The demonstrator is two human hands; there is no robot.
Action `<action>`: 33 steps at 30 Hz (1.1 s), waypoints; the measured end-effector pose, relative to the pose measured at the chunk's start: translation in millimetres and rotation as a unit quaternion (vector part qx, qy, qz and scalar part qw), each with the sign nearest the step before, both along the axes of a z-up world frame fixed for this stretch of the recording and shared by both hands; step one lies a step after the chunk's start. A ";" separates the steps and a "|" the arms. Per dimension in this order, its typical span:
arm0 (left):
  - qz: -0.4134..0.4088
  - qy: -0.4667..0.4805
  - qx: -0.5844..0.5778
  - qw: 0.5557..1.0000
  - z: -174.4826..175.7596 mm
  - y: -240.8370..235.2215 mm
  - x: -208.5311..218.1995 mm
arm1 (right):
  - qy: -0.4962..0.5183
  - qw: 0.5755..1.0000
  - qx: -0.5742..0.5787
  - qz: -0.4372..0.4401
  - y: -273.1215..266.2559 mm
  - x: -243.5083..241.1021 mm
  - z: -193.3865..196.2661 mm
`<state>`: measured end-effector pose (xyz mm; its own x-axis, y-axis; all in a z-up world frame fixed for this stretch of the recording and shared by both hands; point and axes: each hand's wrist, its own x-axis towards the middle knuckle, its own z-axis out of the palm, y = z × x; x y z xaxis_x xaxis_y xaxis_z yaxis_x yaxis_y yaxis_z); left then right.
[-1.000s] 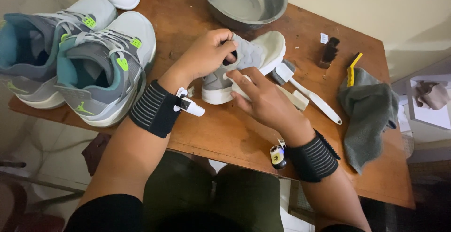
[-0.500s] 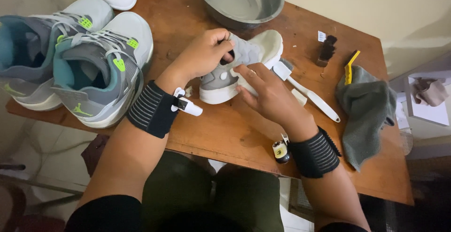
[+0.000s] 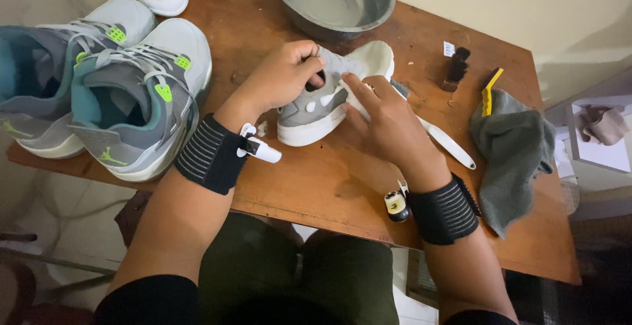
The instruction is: The person cleans a gray sneaker by first scrubbing the white midsole with a small white sponge, then wiping the upper with a gray cloth. They apply a cleaning solution from a white bottle and continue scrubbing the upper with a white brush, followed by a brown brush.
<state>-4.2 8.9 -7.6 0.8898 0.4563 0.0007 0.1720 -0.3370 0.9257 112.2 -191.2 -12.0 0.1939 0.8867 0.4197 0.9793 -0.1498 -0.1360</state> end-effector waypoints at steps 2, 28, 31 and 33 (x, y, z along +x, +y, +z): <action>-0.004 -0.005 0.002 1.000 -4.2 1.3 4.0 | -0.009 1.000 -0.011 -0.003 -2.5 -1.1 6.7; 0.014 0.059 0.012 0.998 12.9 -7.1 1.1 | 0.134 0.933 0.134 -0.306 -63.7 120.9 -5.6; -0.002 0.025 -0.007 1.000 10.0 -6.5 2.8 | 0.172 0.916 0.128 -0.340 -66.1 128.5 -8.8; -0.003 0.036 -0.011 0.999 13.8 -7.6 0.2 | 0.176 0.907 0.140 -0.356 -65.4 137.7 -14.0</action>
